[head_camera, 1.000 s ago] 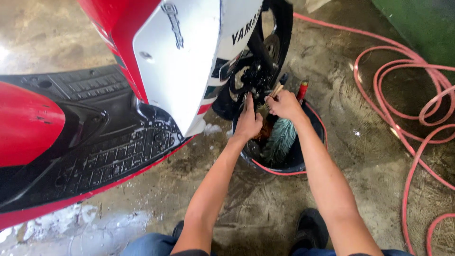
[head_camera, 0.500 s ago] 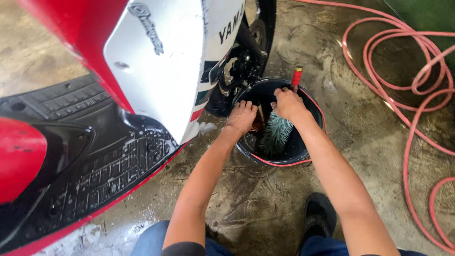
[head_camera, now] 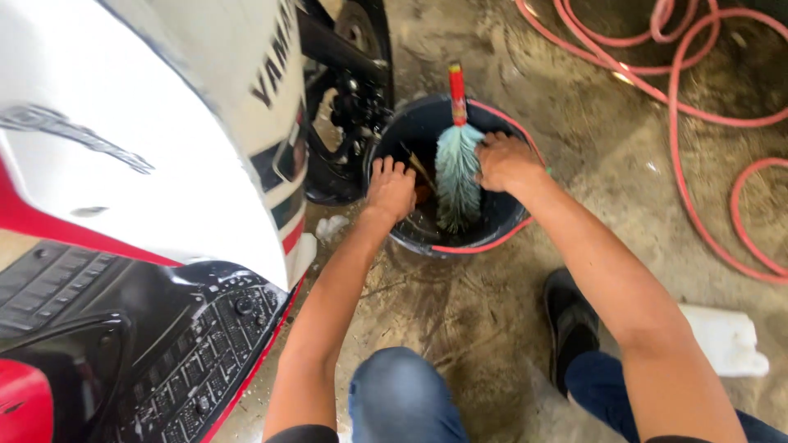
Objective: The person scrubs the front wheel and brake disc of a motorcycle using a brush and a bucket of soapy water. They pour more soap into the bucket and continue scrubbing the wheel spokes and tire with the brush.
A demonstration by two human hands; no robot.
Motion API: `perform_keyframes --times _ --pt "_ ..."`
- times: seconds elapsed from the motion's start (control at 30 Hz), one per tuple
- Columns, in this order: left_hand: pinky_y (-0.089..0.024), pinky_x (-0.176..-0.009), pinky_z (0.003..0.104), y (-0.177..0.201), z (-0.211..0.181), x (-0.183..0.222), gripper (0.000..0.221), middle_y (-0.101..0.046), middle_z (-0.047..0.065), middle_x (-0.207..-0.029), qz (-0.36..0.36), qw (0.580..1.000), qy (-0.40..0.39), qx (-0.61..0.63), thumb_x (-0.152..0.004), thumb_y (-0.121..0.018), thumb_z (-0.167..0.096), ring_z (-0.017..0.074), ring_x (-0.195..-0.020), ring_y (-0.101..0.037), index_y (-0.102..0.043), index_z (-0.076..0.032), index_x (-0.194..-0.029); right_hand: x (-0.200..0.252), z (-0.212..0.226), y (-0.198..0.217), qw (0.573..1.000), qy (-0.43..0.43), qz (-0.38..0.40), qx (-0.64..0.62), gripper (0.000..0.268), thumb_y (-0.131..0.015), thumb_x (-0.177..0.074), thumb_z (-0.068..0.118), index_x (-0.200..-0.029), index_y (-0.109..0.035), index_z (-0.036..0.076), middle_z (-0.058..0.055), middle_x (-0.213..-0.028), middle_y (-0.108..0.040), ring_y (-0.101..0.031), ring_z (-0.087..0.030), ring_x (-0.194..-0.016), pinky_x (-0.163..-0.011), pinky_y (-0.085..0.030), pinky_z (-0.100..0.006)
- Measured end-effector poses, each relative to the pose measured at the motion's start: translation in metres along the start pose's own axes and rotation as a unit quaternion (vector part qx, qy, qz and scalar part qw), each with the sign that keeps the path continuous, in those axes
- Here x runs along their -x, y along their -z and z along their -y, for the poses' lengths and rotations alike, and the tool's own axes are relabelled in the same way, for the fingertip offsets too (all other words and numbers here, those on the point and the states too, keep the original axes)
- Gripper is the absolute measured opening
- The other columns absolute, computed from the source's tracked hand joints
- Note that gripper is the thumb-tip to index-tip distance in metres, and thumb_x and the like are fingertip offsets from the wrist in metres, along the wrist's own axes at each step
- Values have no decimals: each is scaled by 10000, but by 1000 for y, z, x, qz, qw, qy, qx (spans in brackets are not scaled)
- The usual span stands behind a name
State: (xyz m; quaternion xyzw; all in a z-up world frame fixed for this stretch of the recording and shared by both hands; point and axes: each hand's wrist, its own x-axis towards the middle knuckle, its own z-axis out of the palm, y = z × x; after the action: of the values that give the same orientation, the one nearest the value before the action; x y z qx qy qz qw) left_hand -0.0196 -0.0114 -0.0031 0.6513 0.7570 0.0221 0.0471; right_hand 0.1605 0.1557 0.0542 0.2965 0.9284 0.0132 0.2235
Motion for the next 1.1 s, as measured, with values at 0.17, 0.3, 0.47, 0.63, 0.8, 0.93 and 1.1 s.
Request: perform_keyframes --times 0.17,0.3,0.47,0.63,0.8,0.93,1.1 --pt "-286 -1120 548 7 -21 1 325 -648 180 -1215 15 997 -7 76 -913 -680 -259 386 -1254 -483 -700 -50 -1161 10 -18 -28 996 -1 -82 24 517 -702 -902 389 -1306 -653 70 -149 -1421 -565 -509 -343 -1324 -1113 -412 -468" --pt "-250 -1048 637 4 -40 -18 420 -612 205 -1243 27 999 -20 41 -836 -706 -316 454 -1237 -454 -678 -56 -1165 25 -26 -27 989 -1 -148 -26 492 -721 -841 405 -1197 -680 67 -160 -1361 -567 -491 -368 -1269 -1034 -380 -527" --pt "-273 -1082 697 -5 -85 -42 428 -604 195 -1292 10 998 -61 28 -837 -712 -304 471 -1307 -457 -675 -73 -1195 68 -4 -8 981 -43 -180 -61 416 -691 -931 380 -1222 -688 83 -154 -1275 -614 -534 -361 -1269 -1144 -393 -506" --pt "-261 -1069 746 -1 -135 -57 488 -585 199 -1295 -1 989 -123 85 -783 -726 -255 461 -1273 -469 -649 -63 -1225 109 -21 -17 974 -98 -173 -113 428 -680 -936 336 -1247 -665 43 -186 -1321 -570 -511 -388 -1279 -1070 -425 -526" --pt "-276 -1114 741 -12 -183 -59 340 -590 193 -1247 -117 975 -160 103 -948 -638 -243 442 -1263 -504 -666 14 -1170 150 -42 -11 970 -101 -190 -112 541 -686 -870 293 -1353 -574 76 -185 -1468 -485 -485 -414 -1296 -1023 -439 -521" --pt "-263 -1156 716 -1 -210 -59 301 -581 200 -1303 -132 982 -133 4 -943 -611 -189 456 -1329 -485 -674 7 -1163 193 -67 -26 969 -152 -134 -138 583 -657 -954 377 -1427 -512 70 -193 -1429 -511 -540 -419 -1244 -1052 -445 -518" --pt "-234 -1133 719 10 -264 -57 452 -529 256 -1399 -224 957 -184 -28 -836 -622 -168 512 -1343 -448 -655 7 -1251 274 -101 -50 978 -187 -32 -92 659 -604 -974 404 -1555 -422 153 -195 -1345 -584 -578 -386 -1231 -1046 -472 -501"
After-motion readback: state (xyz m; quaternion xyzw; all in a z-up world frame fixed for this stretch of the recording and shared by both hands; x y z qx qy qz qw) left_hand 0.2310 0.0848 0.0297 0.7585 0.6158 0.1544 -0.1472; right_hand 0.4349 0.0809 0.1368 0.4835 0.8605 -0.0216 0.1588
